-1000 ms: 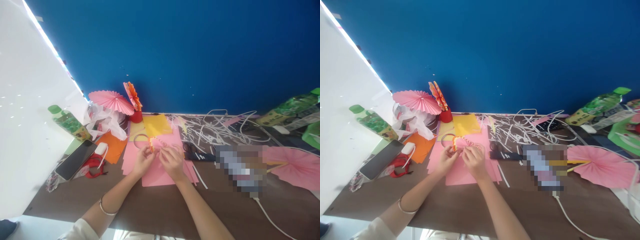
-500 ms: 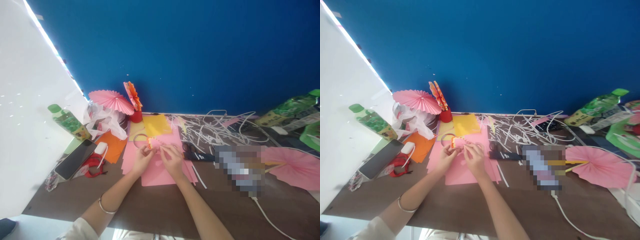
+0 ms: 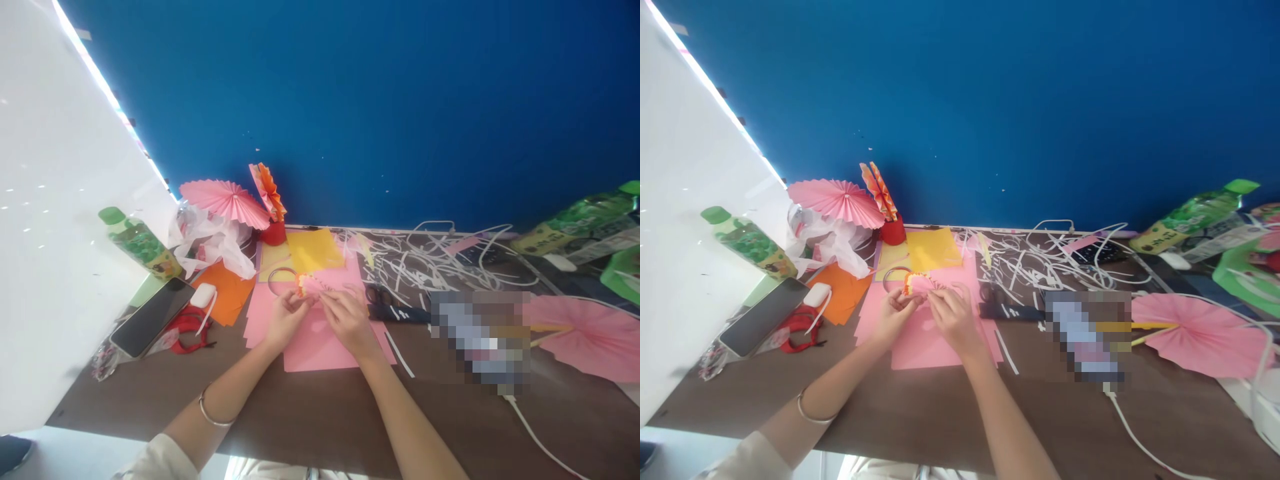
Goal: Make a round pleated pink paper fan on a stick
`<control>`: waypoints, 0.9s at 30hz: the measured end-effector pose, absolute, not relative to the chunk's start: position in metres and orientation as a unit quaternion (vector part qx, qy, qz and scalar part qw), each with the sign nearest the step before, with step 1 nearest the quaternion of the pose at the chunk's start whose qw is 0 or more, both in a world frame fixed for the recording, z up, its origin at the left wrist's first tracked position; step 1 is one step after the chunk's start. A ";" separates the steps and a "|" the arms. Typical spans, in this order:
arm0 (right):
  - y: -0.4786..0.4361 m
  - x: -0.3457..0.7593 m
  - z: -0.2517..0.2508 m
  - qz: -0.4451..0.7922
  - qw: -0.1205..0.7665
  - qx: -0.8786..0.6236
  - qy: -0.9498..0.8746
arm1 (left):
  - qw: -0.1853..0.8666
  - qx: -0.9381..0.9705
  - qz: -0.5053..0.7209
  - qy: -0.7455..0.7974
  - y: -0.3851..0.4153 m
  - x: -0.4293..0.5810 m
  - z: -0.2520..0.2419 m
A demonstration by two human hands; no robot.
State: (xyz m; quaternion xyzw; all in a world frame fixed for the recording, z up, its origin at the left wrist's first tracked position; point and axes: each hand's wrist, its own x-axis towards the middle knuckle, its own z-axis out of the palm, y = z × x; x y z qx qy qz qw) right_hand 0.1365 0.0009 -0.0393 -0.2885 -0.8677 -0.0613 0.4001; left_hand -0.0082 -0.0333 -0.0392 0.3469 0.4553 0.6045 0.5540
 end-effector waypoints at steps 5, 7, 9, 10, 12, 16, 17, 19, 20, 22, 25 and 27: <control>0.002 0.134 -0.044 -0.058 0.427 -0.289 -0.855 | 0.552 0.352 0.608 0.449 -0.033 -0.008 -0.040; 0.002 0.134 -0.044 -0.040 0.440 -0.293 -0.848 | 0.555 0.357 0.606 0.443 -0.033 -0.009 -0.041; 0.002 0.133 -0.044 -0.024 0.447 -0.298 -0.843 | 0.556 0.361 0.603 0.443 -0.033 -0.009 -0.041; 0.002 0.133 -0.043 -0.022 0.449 -0.299 -0.842 | 0.555 0.362 0.602 0.446 -0.033 -0.009 -0.041; 0.002 0.131 -0.044 -0.026 0.459 -0.300 -0.836 | 0.553 0.362 0.599 0.453 -0.033 -0.009 -0.041; 0.003 0.125 -0.045 0.001 0.503 -0.326 -0.800 | 0.553 0.360 0.596 0.457 -0.033 -0.008 -0.041; 0.003 0.124 -0.046 0.011 0.513 -0.334 -0.791 | 0.553 0.361 0.597 0.456 -0.033 -0.008 -0.041; 0.003 0.124 -0.046 0.023 0.524 -0.338 -0.781 | 0.551 0.362 0.599 0.454 -0.033 -0.009 -0.042; 0.003 0.125 -0.045 0.025 0.525 -0.335 -0.782 | 0.551 0.362 0.599 0.454 -0.033 -0.009 -0.042; 0.003 0.126 -0.045 0.027 0.516 -0.326 -0.792 | 0.551 0.364 0.598 0.454 -0.033 -0.009 -0.042; 0.003 0.129 -0.043 0.015 0.493 -0.316 -0.810 | 0.554 0.358 0.603 0.449 -0.033 -0.009 -0.042; 0.002 0.130 -0.043 0.005 0.482 -0.314 -0.818 | 0.555 0.351 0.608 0.446 -0.032 -0.008 -0.042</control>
